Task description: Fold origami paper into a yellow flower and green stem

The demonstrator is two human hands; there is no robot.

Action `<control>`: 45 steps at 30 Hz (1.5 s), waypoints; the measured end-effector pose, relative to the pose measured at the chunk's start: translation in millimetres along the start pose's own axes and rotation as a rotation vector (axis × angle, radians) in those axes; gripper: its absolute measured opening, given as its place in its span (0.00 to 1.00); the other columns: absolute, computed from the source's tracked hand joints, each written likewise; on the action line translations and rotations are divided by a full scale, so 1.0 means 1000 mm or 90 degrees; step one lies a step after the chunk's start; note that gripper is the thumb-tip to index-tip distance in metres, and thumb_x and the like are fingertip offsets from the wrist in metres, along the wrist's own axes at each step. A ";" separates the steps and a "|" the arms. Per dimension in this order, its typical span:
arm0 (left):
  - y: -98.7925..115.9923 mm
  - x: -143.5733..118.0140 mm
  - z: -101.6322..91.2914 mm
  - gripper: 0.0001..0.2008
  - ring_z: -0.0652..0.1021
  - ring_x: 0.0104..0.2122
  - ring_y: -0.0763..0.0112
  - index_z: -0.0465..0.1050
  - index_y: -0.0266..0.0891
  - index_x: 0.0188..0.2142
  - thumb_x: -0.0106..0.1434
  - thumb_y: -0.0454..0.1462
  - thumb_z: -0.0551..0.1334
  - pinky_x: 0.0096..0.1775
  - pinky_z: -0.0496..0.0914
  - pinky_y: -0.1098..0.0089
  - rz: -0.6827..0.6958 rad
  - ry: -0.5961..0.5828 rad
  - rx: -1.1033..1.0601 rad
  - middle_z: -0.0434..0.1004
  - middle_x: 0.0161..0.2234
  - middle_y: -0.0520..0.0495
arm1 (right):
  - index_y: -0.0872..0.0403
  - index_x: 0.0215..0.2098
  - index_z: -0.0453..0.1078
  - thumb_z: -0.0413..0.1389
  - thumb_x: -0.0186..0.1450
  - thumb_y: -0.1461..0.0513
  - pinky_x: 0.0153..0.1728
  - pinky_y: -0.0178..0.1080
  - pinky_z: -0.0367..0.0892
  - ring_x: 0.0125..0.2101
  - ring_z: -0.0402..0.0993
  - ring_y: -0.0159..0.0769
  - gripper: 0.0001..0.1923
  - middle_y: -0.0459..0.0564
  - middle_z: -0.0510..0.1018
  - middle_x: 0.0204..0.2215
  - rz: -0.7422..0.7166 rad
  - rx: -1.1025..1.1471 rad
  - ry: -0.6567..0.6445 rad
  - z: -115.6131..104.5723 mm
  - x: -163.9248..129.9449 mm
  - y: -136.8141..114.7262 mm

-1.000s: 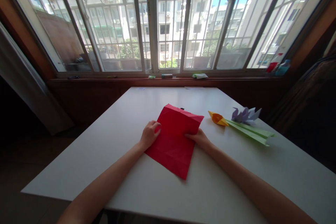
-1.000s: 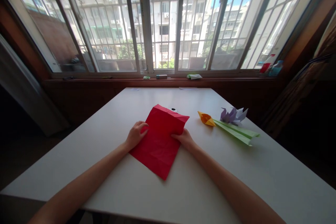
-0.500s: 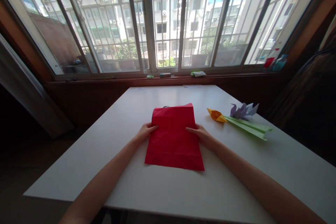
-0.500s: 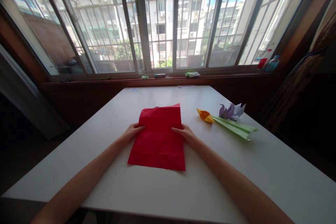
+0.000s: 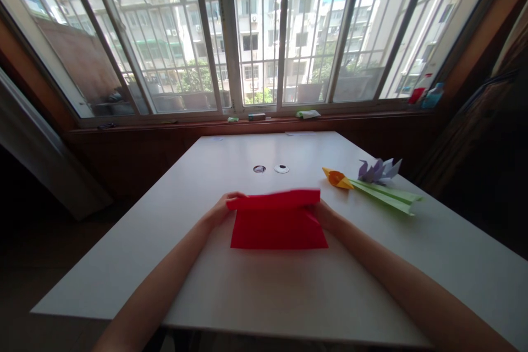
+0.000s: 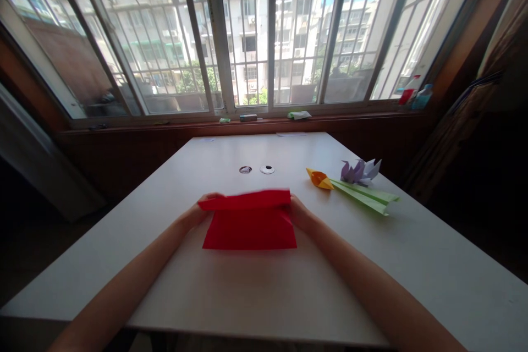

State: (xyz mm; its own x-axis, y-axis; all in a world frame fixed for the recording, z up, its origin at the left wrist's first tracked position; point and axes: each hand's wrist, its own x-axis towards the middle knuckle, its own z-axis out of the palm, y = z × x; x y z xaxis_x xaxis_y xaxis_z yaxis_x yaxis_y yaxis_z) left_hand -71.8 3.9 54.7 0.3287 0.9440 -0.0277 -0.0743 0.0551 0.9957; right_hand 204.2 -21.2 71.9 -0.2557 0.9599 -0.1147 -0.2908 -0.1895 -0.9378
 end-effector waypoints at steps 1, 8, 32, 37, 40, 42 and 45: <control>-0.002 0.001 -0.002 0.11 0.74 0.25 0.69 0.72 0.33 0.30 0.45 0.37 0.64 0.29 0.66 0.71 -0.010 -0.004 -0.002 0.75 0.27 0.46 | 0.56 0.24 0.68 0.55 0.45 0.67 0.21 0.33 0.64 0.18 0.69 0.31 0.06 0.44 0.73 0.18 0.013 -0.014 0.003 0.000 0.000 -0.001; -0.009 0.008 -0.006 0.08 0.72 0.22 0.73 0.69 0.36 0.28 0.45 0.35 0.61 0.24 0.62 0.75 -0.024 -0.009 -0.020 0.72 0.24 0.50 | 0.55 0.22 0.65 0.53 0.42 0.68 0.17 0.31 0.56 0.14 0.64 0.28 0.08 0.41 0.69 0.13 0.044 -0.039 0.008 -0.002 0.001 -0.003; -0.009 0.012 -0.002 0.13 0.69 0.23 0.72 0.68 0.36 0.23 0.52 0.45 0.56 0.30 0.65 0.71 0.047 0.091 0.134 0.68 0.21 0.50 | 0.54 0.29 0.64 0.59 0.48 0.59 0.26 0.33 0.62 0.27 0.68 0.31 0.12 0.45 0.73 0.28 -0.159 -0.271 0.036 -0.006 0.007 0.013; -0.013 0.006 0.012 0.05 0.70 0.42 0.63 0.71 0.38 0.29 0.51 0.34 0.57 0.47 0.62 0.63 0.267 0.171 0.549 0.70 0.39 0.44 | 0.54 0.28 0.67 0.56 0.50 0.61 0.33 0.36 0.63 0.32 0.68 0.34 0.07 0.45 0.72 0.29 -0.274 -0.443 0.066 -0.011 0.013 0.019; -0.008 -0.005 0.027 0.12 0.62 0.52 0.60 0.70 0.41 0.39 0.56 0.33 0.55 0.54 0.54 0.58 0.353 0.136 0.680 0.64 0.50 0.44 | 0.53 0.29 0.68 0.55 0.51 0.62 0.35 0.37 0.63 0.32 0.68 0.35 0.06 0.46 0.73 0.29 -0.293 -0.481 0.066 -0.011 0.014 0.020; -0.004 -0.013 0.040 0.15 0.60 0.55 0.61 0.67 0.42 0.45 0.59 0.36 0.53 0.55 0.53 0.58 0.376 0.046 0.700 0.59 0.55 0.45 | 0.53 0.29 0.68 0.55 0.51 0.63 0.35 0.37 0.63 0.32 0.69 0.35 0.06 0.46 0.74 0.29 -0.292 -0.483 0.060 -0.010 0.012 0.019; -0.003 -0.021 0.054 0.21 0.56 0.57 0.62 0.60 0.44 0.53 0.60 0.41 0.53 0.56 0.52 0.60 0.353 -0.140 0.695 0.53 0.58 0.47 | 0.53 0.29 0.68 0.55 0.51 0.63 0.35 0.37 0.63 0.32 0.69 0.35 0.06 0.46 0.74 0.29 -0.298 -0.491 0.062 -0.009 0.011 0.017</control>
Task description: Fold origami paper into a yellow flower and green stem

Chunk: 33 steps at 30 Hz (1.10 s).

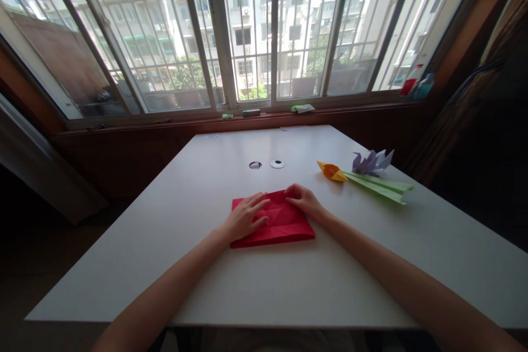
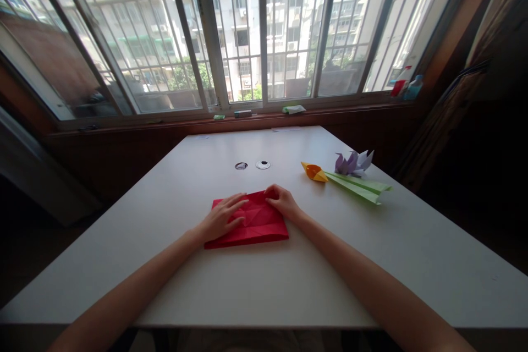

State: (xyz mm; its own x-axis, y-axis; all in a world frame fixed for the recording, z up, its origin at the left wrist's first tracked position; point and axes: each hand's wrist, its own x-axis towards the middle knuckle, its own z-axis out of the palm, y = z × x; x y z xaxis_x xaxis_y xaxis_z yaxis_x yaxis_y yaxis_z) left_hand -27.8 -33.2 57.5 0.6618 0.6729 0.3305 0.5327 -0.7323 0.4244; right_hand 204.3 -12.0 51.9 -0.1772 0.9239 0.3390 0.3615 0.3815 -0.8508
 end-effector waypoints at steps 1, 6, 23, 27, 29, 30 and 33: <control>0.002 0.000 0.002 0.23 0.55 0.58 0.62 0.58 0.44 0.54 0.59 0.43 0.54 0.57 0.51 0.60 0.008 -0.051 -0.015 0.52 0.59 0.47 | 0.53 0.29 0.68 0.55 0.51 0.63 0.35 0.37 0.63 0.32 0.69 0.35 0.06 0.46 0.74 0.29 -0.004 -0.007 0.002 0.000 0.000 0.000; -0.003 -0.001 0.009 0.28 0.51 0.59 0.64 0.50 0.44 0.58 0.59 0.48 0.51 0.58 0.44 0.61 -0.029 -0.125 -0.022 0.49 0.60 0.47 | 0.53 0.30 0.68 0.55 0.51 0.63 0.36 0.38 0.63 0.32 0.69 0.36 0.06 0.47 0.74 0.30 -0.013 -0.035 -0.001 0.000 0.002 0.004; -0.039 0.001 0.006 0.29 0.49 0.60 0.61 0.53 0.44 0.57 0.58 0.51 0.50 0.57 0.41 0.59 -0.176 -0.058 -0.005 0.49 0.60 0.45 | 0.53 0.30 0.70 0.55 0.51 0.63 0.37 0.38 0.64 0.33 0.70 0.36 0.06 0.46 0.74 0.30 -0.027 -0.004 -0.014 0.001 0.003 0.008; -0.038 -0.001 0.007 0.29 0.53 0.59 0.61 0.53 0.42 0.57 0.58 0.49 0.51 0.56 0.44 0.60 -0.164 -0.032 0.005 0.52 0.59 0.43 | 0.52 0.38 0.68 0.55 0.52 0.63 0.33 0.37 0.66 0.31 0.70 0.35 0.14 0.46 0.74 0.30 0.001 0.064 -0.028 0.001 0.001 0.006; -0.035 -0.001 0.005 0.29 0.57 0.57 0.60 0.54 0.41 0.57 0.58 0.48 0.53 0.55 0.48 0.61 -0.140 0.005 0.002 0.56 0.57 0.42 | 0.52 0.47 0.63 0.54 0.52 0.62 0.25 0.35 0.66 0.26 0.69 0.32 0.23 0.44 0.74 0.27 0.032 0.104 -0.055 0.001 -0.001 0.002; -0.034 -0.002 0.004 0.28 0.60 0.55 0.60 0.54 0.41 0.56 0.57 0.47 0.54 0.54 0.51 0.62 -0.126 0.027 -0.003 0.60 0.55 0.41 | 0.52 0.49 0.61 0.54 0.53 0.62 0.22 0.33 0.64 0.23 0.68 0.31 0.25 0.43 0.73 0.25 0.043 0.113 -0.075 0.001 -0.002 0.000; -0.029 -0.002 0.002 0.23 0.70 0.42 0.63 0.62 0.41 0.51 0.56 0.44 0.57 0.45 0.62 0.66 -0.104 0.064 -0.022 0.71 0.42 0.42 | 0.54 0.48 0.63 0.55 0.52 0.61 0.20 0.31 0.63 0.22 0.67 0.30 0.24 0.43 0.73 0.24 0.047 0.111 -0.133 0.002 -0.005 -0.006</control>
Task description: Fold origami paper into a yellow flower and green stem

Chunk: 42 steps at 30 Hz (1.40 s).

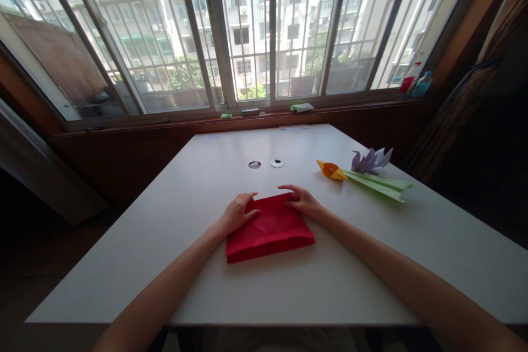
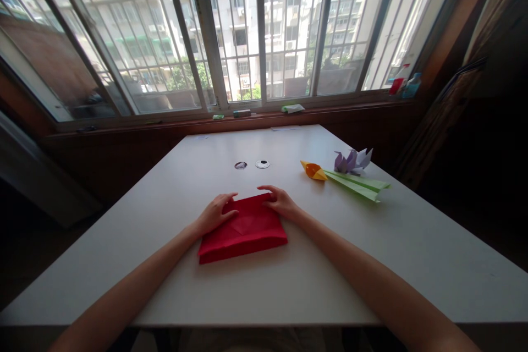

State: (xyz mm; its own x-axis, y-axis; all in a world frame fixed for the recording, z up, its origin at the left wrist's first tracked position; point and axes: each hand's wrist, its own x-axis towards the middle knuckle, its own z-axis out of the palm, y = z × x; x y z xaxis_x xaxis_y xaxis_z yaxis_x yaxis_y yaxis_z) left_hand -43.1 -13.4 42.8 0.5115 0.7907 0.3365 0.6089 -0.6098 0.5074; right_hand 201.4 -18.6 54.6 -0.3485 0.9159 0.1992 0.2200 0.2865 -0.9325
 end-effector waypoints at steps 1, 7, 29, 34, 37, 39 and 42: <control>0.002 0.000 0.000 0.20 0.72 0.37 0.65 0.65 0.41 0.47 0.56 0.44 0.57 0.40 0.63 0.68 -0.001 -0.007 -0.005 0.73 0.37 0.45 | 0.54 0.47 0.63 0.56 0.52 0.61 0.21 0.31 0.63 0.23 0.68 0.30 0.23 0.43 0.73 0.24 -0.002 0.002 -0.012 0.001 0.000 -0.001; 0.004 0.003 0.006 0.09 0.68 0.24 0.73 0.66 0.40 0.30 0.58 0.42 0.53 0.29 0.61 0.72 -0.090 0.023 -0.031 0.69 0.24 0.52 | 0.53 0.49 0.58 0.59 0.50 0.60 0.31 0.38 0.70 0.33 0.74 0.37 0.29 0.49 0.76 0.35 0.025 0.088 -0.027 0.002 0.002 0.005; 0.009 0.004 0.007 0.18 0.75 0.36 0.60 0.72 0.33 0.36 0.50 0.44 0.63 0.39 0.69 0.63 -0.226 -0.028 -0.605 0.76 0.37 0.43 | 0.54 0.41 0.67 0.62 0.48 0.59 0.39 0.44 0.69 0.38 0.73 0.43 0.22 0.50 0.77 0.38 0.056 0.281 0.104 0.003 0.000 -0.002; 0.008 0.005 0.009 0.17 0.76 0.35 0.62 0.73 0.34 0.36 0.48 0.42 0.65 0.39 0.69 0.63 -0.267 0.036 -0.662 0.77 0.37 0.43 | 0.57 0.39 0.71 0.64 0.44 0.61 0.39 0.46 0.69 0.38 0.73 0.47 0.23 0.52 0.77 0.37 0.118 0.253 -0.029 0.009 -0.005 -0.006; 0.011 0.004 0.008 0.17 0.76 0.33 0.64 0.73 0.34 0.36 0.48 0.41 0.65 0.38 0.70 0.64 -0.281 0.050 -0.711 0.77 0.37 0.43 | 0.58 0.39 0.71 0.63 0.46 0.61 0.39 0.47 0.69 0.38 0.72 0.47 0.21 0.53 0.77 0.38 0.108 0.245 -0.032 0.009 -0.005 -0.005; 0.013 0.004 0.007 0.17 0.76 0.33 0.65 0.73 0.35 0.37 0.48 0.41 0.66 0.38 0.70 0.65 -0.284 0.067 -0.732 0.77 0.37 0.43 | 0.58 0.39 0.70 0.63 0.47 0.61 0.39 0.46 0.69 0.38 0.72 0.46 0.21 0.53 0.76 0.38 0.102 0.247 -0.034 0.009 -0.004 -0.005; 0.014 0.005 0.006 0.18 0.76 0.33 0.65 0.73 0.35 0.37 0.46 0.41 0.66 0.38 0.70 0.65 -0.294 0.100 -0.744 0.77 0.37 0.43 | 0.57 0.39 0.70 0.62 0.48 0.61 0.39 0.46 0.69 0.38 0.72 0.46 0.20 0.52 0.76 0.38 0.092 0.249 -0.022 0.009 -0.003 -0.005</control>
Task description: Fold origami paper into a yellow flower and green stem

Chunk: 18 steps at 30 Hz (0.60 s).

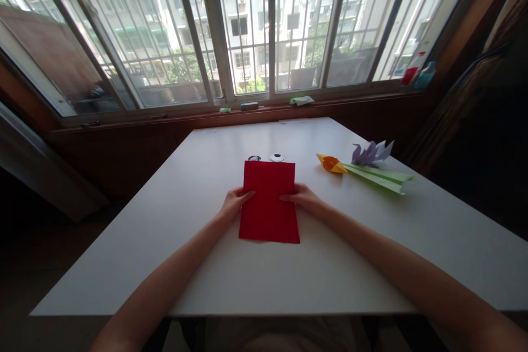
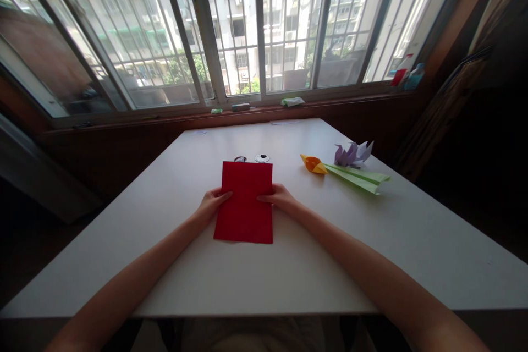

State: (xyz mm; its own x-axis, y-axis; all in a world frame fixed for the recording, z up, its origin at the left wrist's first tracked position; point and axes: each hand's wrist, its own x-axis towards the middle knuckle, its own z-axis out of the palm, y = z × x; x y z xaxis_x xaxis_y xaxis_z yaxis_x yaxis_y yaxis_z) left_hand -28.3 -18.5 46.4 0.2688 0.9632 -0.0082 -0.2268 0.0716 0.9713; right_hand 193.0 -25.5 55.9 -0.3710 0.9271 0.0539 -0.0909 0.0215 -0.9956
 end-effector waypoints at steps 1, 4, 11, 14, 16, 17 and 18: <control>0.000 0.000 0.000 0.18 0.76 0.33 0.65 0.73 0.35 0.36 0.46 0.41 0.67 0.38 0.70 0.65 0.001 0.011 -0.002 0.77 0.37 0.43 | 0.57 0.39 0.70 0.62 0.48 0.61 0.39 0.45 0.69 0.38 0.72 0.45 0.19 0.52 0.77 0.38 -0.006 0.000 0.009 0.000 0.000 0.000; 0.000 0.001 -0.001 0.18 0.76 0.32 0.65 0.73 0.35 0.35 0.45 0.42 0.67 0.37 0.70 0.64 0.002 0.037 -0.005 0.77 0.36 0.44 | 0.56 0.38 0.70 0.61 0.48 0.60 0.39 0.44 0.69 0.37 0.73 0.44 0.19 0.51 0.77 0.37 -0.025 0.003 0.038 0.000 0.002 0.001; 0.001 0.003 -0.004 0.19 0.77 0.34 0.64 0.71 0.35 0.36 0.46 0.43 0.66 0.38 0.71 0.64 0.021 0.053 0.017 0.76 0.37 0.42 | 0.55 0.39 0.69 0.61 0.49 0.59 0.35 0.42 0.71 0.36 0.74 0.42 0.19 0.51 0.77 0.37 -0.020 -0.003 0.070 -0.001 0.002 0.001; 0.002 0.003 -0.007 0.22 0.76 0.35 0.64 0.69 0.35 0.40 0.46 0.42 0.66 0.39 0.70 0.64 -0.008 0.003 0.040 0.76 0.38 0.42 | 0.54 0.38 0.69 0.61 0.49 0.58 0.36 0.42 0.71 0.36 0.74 0.42 0.18 0.51 0.77 0.37 -0.040 -0.009 0.116 -0.005 0.004 0.004; 0.001 0.004 -0.010 0.23 0.77 0.35 0.64 0.67 0.36 0.42 0.47 0.42 0.66 0.37 0.71 0.65 -0.027 -0.022 0.052 0.76 0.37 0.42 | 0.55 0.38 0.68 0.61 0.49 0.58 0.37 0.43 0.71 0.36 0.74 0.41 0.19 0.51 0.77 0.37 -0.056 -0.008 0.158 -0.009 0.006 0.007; 0.000 0.005 -0.011 0.24 0.77 0.34 0.65 0.67 0.36 0.43 0.47 0.41 0.66 0.37 0.71 0.66 -0.031 -0.022 0.057 0.76 0.37 0.42 | 0.55 0.38 0.68 0.61 0.49 0.57 0.37 0.42 0.71 0.36 0.74 0.41 0.19 0.51 0.77 0.36 -0.061 -0.007 0.172 -0.011 0.007 0.008; -0.001 0.006 -0.012 0.23 0.77 0.34 0.65 0.67 0.35 0.43 0.47 0.41 0.66 0.36 0.71 0.66 -0.031 -0.016 0.062 0.77 0.36 0.42 | 0.55 0.38 0.68 0.61 0.49 0.57 0.37 0.42 0.70 0.36 0.74 0.41 0.19 0.51 0.77 0.36 -0.062 -0.005 0.179 -0.013 0.008 0.010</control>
State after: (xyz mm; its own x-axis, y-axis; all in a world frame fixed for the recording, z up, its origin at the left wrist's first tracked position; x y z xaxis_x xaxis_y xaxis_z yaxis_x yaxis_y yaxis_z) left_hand -37.4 -9.9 42.2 0.3015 0.9521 -0.0509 -0.1208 0.0911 0.9885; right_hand 201.3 -13.3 45.7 -0.0899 0.9879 0.1267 -0.1055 0.1170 -0.9875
